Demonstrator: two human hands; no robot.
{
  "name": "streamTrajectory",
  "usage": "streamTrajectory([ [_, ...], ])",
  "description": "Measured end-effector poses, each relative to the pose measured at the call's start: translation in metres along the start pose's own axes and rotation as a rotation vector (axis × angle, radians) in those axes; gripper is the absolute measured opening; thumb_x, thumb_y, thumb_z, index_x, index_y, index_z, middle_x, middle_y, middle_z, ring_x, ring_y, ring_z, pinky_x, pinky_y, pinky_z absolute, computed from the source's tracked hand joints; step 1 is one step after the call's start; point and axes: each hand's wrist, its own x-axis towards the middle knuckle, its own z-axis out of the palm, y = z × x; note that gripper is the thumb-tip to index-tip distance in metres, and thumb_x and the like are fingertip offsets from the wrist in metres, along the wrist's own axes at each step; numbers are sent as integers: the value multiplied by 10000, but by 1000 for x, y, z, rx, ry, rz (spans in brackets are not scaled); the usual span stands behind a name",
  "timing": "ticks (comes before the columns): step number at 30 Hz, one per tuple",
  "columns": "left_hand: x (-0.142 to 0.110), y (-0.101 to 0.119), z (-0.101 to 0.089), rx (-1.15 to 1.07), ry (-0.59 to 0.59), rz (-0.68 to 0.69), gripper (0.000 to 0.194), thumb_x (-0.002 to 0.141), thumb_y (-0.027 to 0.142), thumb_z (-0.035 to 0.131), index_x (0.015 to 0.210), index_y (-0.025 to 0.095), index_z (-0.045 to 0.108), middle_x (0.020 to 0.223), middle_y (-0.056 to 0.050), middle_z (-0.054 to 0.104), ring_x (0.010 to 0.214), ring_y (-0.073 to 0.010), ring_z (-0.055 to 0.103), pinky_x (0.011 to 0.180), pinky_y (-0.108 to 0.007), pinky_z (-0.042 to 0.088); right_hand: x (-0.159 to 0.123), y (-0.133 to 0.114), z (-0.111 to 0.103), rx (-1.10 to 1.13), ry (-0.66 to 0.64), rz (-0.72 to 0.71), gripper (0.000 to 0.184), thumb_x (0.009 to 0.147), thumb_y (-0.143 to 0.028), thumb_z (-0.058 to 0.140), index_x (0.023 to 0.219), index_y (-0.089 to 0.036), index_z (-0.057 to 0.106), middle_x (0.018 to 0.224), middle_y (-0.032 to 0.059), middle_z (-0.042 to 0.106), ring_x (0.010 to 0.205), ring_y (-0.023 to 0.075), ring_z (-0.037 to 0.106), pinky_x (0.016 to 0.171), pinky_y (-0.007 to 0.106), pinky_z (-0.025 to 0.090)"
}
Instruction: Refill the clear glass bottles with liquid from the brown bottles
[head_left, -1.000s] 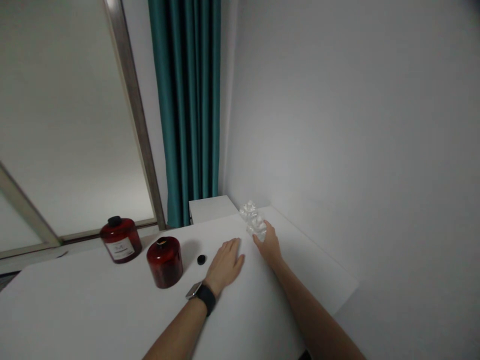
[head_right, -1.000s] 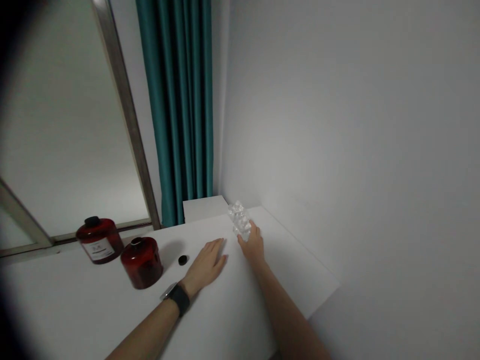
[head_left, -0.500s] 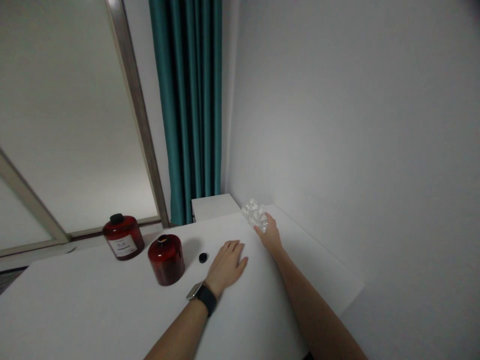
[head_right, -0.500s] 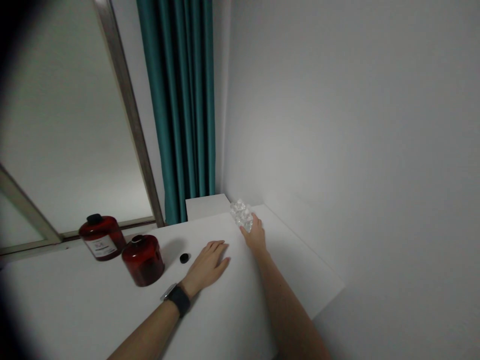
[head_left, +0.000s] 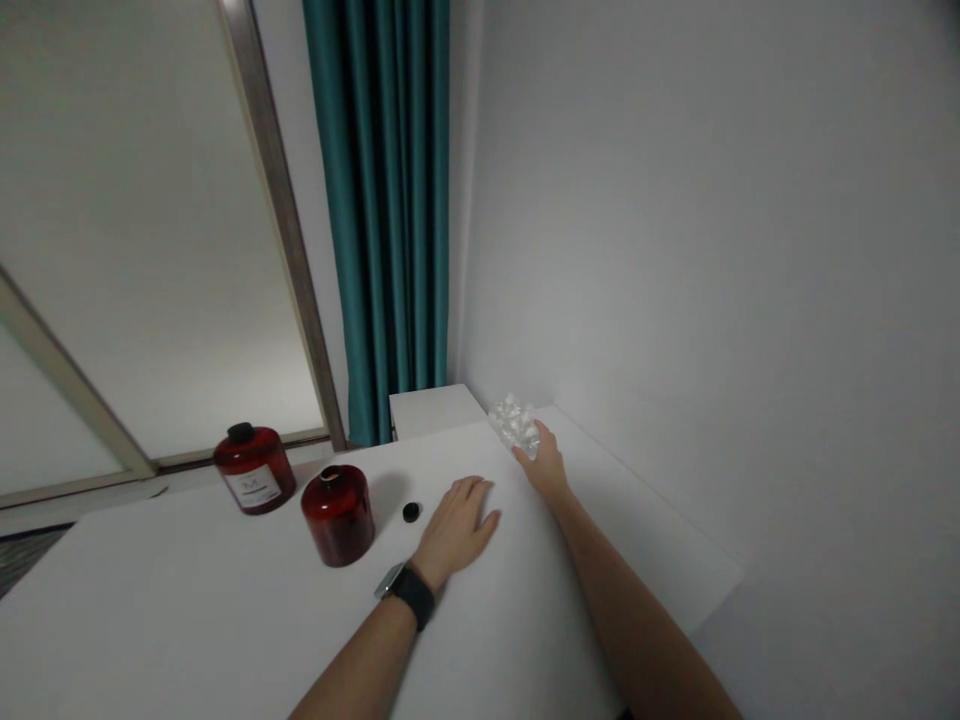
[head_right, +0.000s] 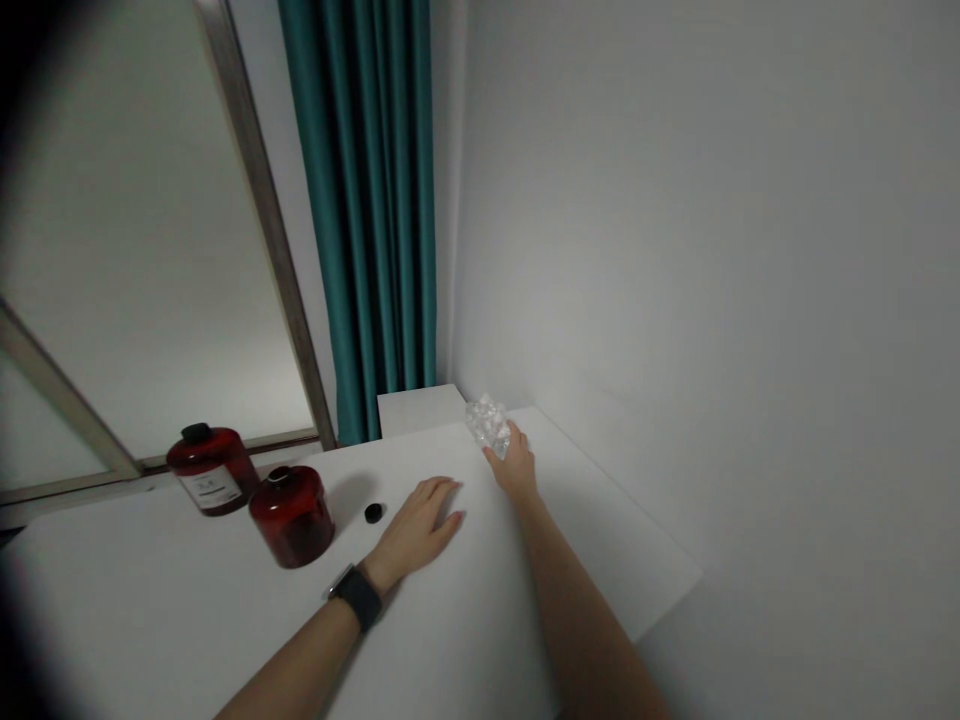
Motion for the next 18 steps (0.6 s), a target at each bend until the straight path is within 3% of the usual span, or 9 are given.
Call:
streamTrajectory([
  [12,0,0,0,-34,8,7,313,929,236,546,1229,166,600,1229,-131,621,1179,-294,550,1046,-469,467,-1,-2,-1,37,78,-43,662,822,-450,649,1381,-167,437,1264,168,586,1191,323,559,976,486,490],
  [18,1,-2,1,-54,40,9,246,884,165,571,1119,186,642,1150,-103,644,1142,-281,559,1033,-455,475,-3,-9,-11,37,199,-22,465,844,-397,602,1232,-156,516,1144,164,587,1100,332,535,975,531,436],
])
